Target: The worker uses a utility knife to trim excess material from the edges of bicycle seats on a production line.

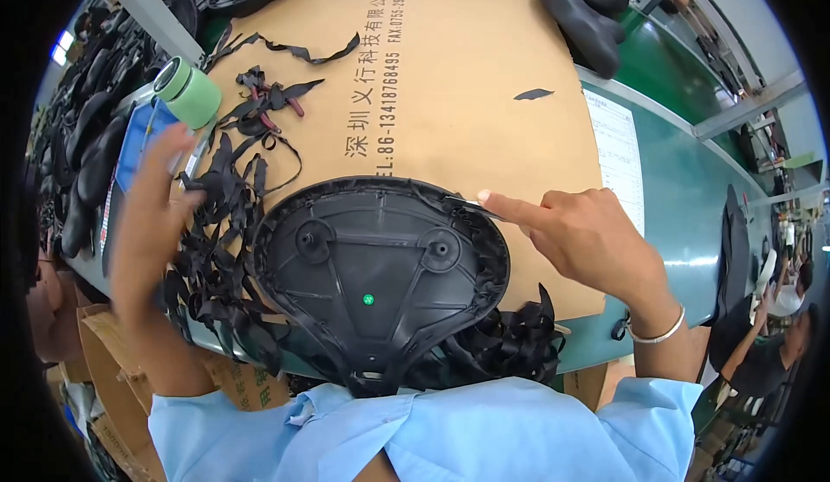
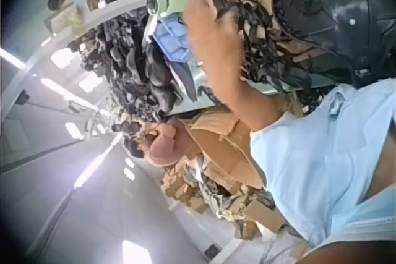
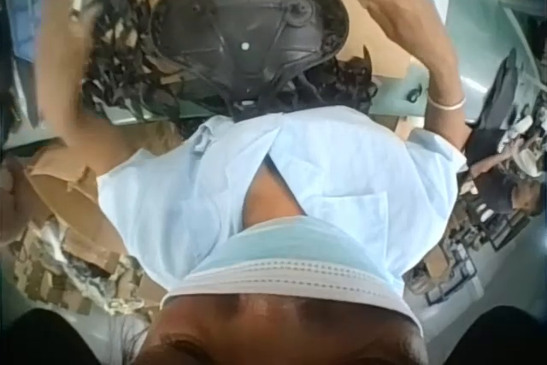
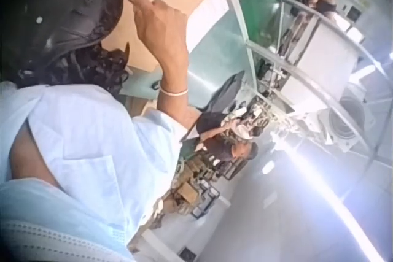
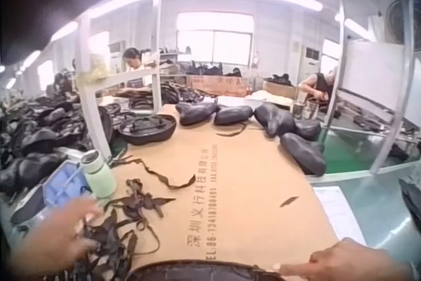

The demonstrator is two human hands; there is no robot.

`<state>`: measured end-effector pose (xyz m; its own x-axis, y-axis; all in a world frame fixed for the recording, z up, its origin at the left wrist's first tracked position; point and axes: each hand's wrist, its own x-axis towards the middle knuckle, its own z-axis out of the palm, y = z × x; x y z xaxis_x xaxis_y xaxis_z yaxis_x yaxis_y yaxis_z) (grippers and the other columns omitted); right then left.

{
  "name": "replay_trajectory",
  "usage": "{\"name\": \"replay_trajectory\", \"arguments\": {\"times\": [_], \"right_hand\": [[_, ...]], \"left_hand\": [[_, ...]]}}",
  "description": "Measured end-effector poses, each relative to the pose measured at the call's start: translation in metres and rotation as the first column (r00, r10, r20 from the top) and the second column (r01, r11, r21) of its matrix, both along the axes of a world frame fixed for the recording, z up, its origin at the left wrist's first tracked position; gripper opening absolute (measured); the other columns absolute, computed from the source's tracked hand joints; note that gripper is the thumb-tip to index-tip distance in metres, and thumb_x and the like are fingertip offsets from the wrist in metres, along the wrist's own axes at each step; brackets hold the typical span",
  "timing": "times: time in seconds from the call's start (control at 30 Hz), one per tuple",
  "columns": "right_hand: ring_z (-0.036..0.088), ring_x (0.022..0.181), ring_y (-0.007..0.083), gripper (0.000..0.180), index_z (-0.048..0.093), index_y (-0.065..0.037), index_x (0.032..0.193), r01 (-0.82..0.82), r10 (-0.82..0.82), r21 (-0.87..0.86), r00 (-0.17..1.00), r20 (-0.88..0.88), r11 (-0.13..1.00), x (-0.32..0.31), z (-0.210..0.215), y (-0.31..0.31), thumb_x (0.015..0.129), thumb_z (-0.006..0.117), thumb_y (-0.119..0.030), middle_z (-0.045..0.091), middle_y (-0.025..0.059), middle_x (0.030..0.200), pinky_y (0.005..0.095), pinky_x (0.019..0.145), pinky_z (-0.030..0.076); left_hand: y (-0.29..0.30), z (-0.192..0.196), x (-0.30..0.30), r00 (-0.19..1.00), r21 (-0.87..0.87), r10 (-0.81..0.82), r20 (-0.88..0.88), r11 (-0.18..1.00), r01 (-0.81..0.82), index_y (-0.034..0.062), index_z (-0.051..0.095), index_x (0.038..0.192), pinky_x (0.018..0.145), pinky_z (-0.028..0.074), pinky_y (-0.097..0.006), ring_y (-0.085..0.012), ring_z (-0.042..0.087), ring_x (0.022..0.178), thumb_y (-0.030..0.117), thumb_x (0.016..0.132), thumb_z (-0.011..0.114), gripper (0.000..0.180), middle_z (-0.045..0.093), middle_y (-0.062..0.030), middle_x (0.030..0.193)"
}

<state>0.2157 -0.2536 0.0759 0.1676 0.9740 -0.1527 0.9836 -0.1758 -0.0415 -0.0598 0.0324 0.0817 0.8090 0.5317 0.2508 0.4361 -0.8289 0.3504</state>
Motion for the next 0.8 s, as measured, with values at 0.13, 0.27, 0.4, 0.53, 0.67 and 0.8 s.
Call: {"name": "replay_trajectory", "arguments": {"times": [0.13,0.27,0.4,0.53,0.67,0.8], "right_hand": [[0.054,0.053,0.0292,0.052,0.05,-0.022,0.131,0.083,-0.067,0.037,0.949,-0.307,0.996,0.01,-0.004,-0.018,0.082,0.06,-0.008,0.055,0.01,0.059,0.0382,0.051,0.04],[0.057,0.058,0.0342,0.055,0.043,-0.018,0.137,0.126,-0.154,-0.092,0.88,-0.45,0.988,0.004,-0.002,-0.012,0.085,0.057,-0.01,0.059,0.0133,0.064,0.0418,0.055,0.043],[0.057,0.059,0.0348,0.058,0.036,-0.017,0.14,0.102,-0.09,-0.002,0.867,-0.49,0.995,0.013,-0.03,-0.015,0.086,0.055,-0.012,0.06,0.0138,0.066,0.0442,0.057,0.044],[0.058,0.056,0.0327,0.061,0.034,-0.011,0.141,0.169,-0.074,0.24,0.93,-0.359,0.956,-0.019,-0.076,-0.026,0.085,0.056,-0.011,0.057,0.0143,0.066,0.0429,0.051,0.046],[0.056,0.051,0.0294,0.067,0.031,-0.004,0.142,0.274,-0.167,0.254,0.912,-0.375,0.927,-0.057,-0.09,-0.049,0.081,0.06,-0.009,0.054,0.0141,0.062,0.0418,0.043,0.043],[0.054,0.047,0.0295,0.067,0.031,-0.004,0.142,0.35,-0.265,0.209,0.9,-0.348,0.913,-0.081,-0.086,-0.064,0.081,0.06,-0.007,0.053,0.0135,0.06,0.0406,0.044,0.044]], "left_hand": [[-0.039,-0.028,-0.022,0.932,-0.686,0.058,-0.357,0.662,-0.303,-0.0011,0.061,0.091,0.061,0.051,-0.033,-0.0197,0.066,0.065,0.018,0.082,0.063,0.021,0.065,-0.0115,0.068],[-0.141,-0.094,-0.039,0.98,-0.948,0.175,0.097,0.316,0.037,-0.0042,0.045,0.126,0.095,0.042,-0.031,-0.0198,0.053,0.108,0.026,0.072,0.076,0.069,0.054,-0.0129,0.121],[-0.142,-0.068,0.021,0.817,-0.971,0.55,0.172,0.235,0.046,-0.004,0.041,0.129,0.096,0.04,-0.032,-0.0197,0.052,0.108,0.013,0.081,0.068,0.057,0.053,-0.0131,0.121],[-0.119,-0.053,0.022,0.891,-0.831,0.374,0.256,0.557,0.005,-0.0051,0.039,0.13,0.095,0.04,-0.032,-0.0199,0.052,0.107,0.011,0.084,0.065,0.055,0.053,-0.0138,0.12],[-0.137,-0.05,0.015,0.897,-0.8,0.374,0.234,0.598,-0.041,-0.0054,0.038,0.131,0.097,0.039,-0.033,-0.0214,0.051,0.109,0.012,0.084,0.065,0.057,0.052,-0.0144,0.121],[-0.171,-0.051,0.018,0.848,-0.755,0.45,0.279,0.649,-0.096,-0.0064,0.037,0.132,0.101,0.034,-0.033,-0.0231,0.046,0.115,0.013,0.085,0.066,0.058,0.047,-0.0169,0.127]]}}
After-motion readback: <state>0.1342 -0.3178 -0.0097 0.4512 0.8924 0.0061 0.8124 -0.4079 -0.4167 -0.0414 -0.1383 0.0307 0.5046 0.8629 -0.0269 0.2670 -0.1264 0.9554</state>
